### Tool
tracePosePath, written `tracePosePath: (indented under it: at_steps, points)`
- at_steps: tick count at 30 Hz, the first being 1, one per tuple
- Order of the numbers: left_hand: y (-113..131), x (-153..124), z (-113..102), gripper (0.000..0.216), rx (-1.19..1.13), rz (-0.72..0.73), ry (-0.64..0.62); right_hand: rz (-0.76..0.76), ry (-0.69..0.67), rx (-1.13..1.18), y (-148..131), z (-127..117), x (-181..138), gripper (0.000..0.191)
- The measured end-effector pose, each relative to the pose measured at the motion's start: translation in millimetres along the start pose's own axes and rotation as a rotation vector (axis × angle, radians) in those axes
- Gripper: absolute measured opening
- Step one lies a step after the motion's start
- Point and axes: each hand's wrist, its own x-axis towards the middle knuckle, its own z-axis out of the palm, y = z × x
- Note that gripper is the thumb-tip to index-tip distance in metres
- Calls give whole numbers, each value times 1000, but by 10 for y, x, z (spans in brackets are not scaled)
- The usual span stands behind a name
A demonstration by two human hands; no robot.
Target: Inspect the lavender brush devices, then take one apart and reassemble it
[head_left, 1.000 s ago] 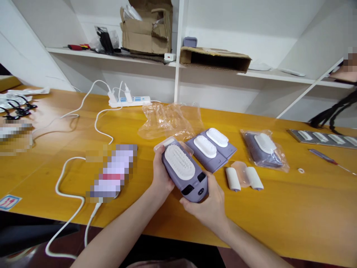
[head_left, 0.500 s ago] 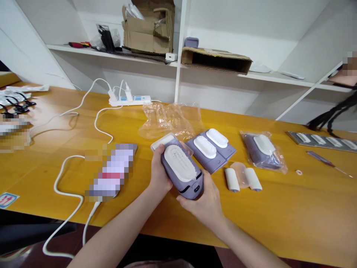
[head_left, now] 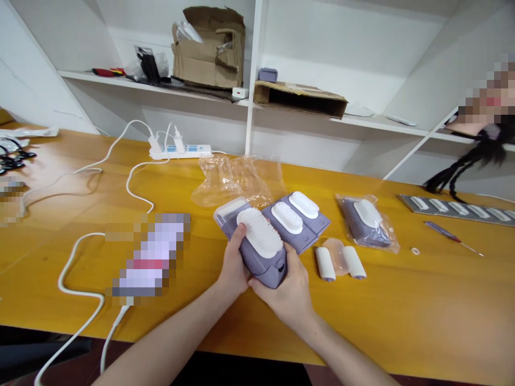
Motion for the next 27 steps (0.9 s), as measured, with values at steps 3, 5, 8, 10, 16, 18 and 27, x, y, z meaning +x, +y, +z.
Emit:
tracePosePath:
  at_steps: [3,5,8,10,16,18,27]
  points:
    - [-2,13,21,35,23,41,135,25,-41,29,-10,5,-6,67]
    - [20,22,28,34,26,47,147,19,-57,42,-14,19,-17,68]
    - [50,25,28,37,8,34,108,-15,-42,43,-13,39,-39,70]
    - [59,19,28,37,-3,38,113,-25,-33,40,-11,44,-53,70]
    - [68,3,28,34,10,18,117,-16,-36,15,-5,56,-74,68]
    - [64,4,21,37,9,13,93,-40,-21,7,4,63,-78,68]
    - [52,28,-20,36,3,-5,0,-45,15,30,32,79,-84,77]
